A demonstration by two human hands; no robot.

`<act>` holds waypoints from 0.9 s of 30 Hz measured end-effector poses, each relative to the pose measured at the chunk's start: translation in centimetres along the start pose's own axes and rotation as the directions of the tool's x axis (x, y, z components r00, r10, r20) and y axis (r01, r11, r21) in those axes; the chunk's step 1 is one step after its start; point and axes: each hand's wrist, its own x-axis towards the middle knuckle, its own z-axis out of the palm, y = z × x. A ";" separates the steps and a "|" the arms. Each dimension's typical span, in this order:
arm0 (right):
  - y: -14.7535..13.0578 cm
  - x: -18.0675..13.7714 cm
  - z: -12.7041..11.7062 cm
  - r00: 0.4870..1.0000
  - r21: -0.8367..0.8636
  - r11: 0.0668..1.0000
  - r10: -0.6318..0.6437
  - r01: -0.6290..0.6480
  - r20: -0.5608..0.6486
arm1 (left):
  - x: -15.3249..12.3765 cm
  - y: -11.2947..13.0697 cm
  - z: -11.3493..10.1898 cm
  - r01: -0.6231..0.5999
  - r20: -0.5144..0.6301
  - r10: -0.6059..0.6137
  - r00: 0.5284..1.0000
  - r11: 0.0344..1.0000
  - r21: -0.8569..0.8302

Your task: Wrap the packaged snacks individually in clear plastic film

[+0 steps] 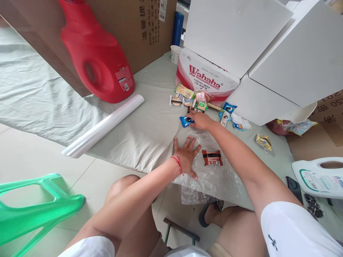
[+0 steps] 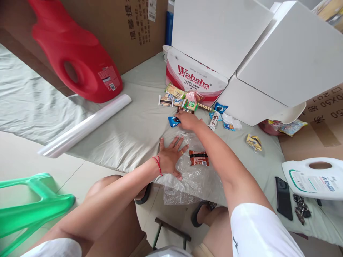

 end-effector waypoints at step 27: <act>4.7 -17.5 2.3 0.903 0.214 0.917 0.379 -0.336 -0.203 | -0.3 -0.9 -3.7 0.274 -0.306 -0.314 0.899 0.947 -0.167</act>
